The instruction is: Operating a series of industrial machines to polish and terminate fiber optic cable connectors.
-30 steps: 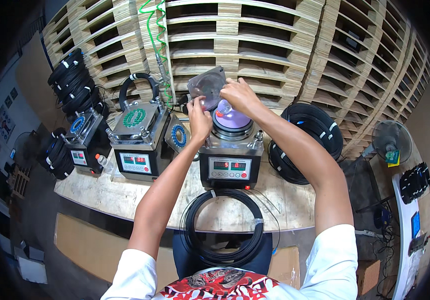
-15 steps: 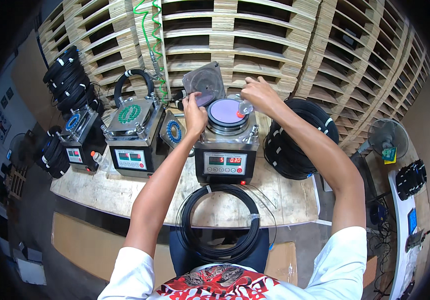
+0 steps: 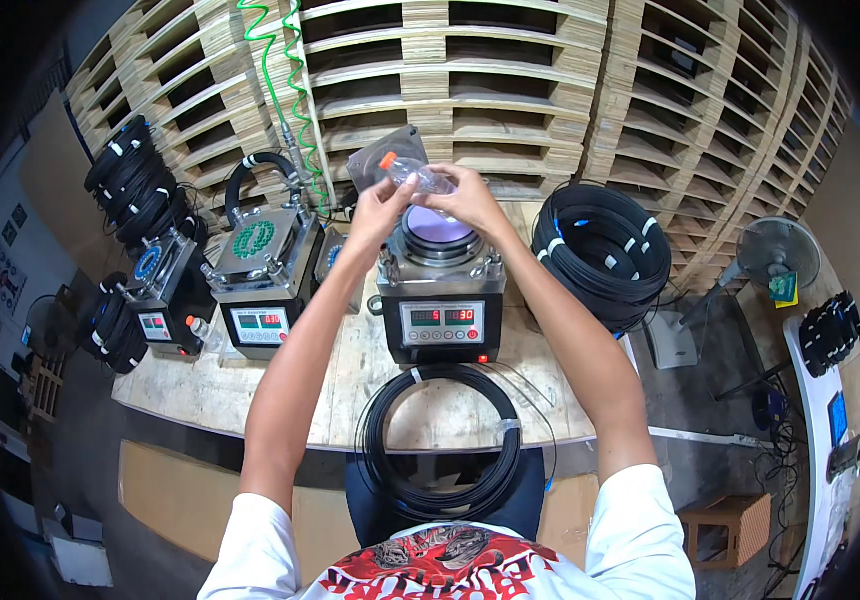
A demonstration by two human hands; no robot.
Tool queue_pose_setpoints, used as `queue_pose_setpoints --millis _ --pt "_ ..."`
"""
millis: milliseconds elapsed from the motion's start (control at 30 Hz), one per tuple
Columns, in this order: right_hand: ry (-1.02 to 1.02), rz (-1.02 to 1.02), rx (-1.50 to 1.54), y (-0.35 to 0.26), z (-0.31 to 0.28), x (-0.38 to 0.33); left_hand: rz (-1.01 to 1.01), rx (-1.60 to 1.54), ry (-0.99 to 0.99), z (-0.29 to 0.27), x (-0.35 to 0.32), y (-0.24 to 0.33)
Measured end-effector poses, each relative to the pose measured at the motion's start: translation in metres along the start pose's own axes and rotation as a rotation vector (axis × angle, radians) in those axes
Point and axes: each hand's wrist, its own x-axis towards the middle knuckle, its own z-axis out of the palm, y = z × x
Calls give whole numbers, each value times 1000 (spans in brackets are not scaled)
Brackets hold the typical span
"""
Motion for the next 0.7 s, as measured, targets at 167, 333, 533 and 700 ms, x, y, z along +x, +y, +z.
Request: queue_pose_setpoints --millis 167,333,533,700 --pt "-22 -140 -79 10 9 0 128 -23 194 -20 -8 9" --pt "275 -182 -332 47 -5 -15 302 -33 476 -48 -47 -10" --pt "473 -254 -331 47 4 -18 19 428 559 -76 -114 -103" --pt "526 -106 -283 45 0 -23 -66 530 527 -80 -168 -200"
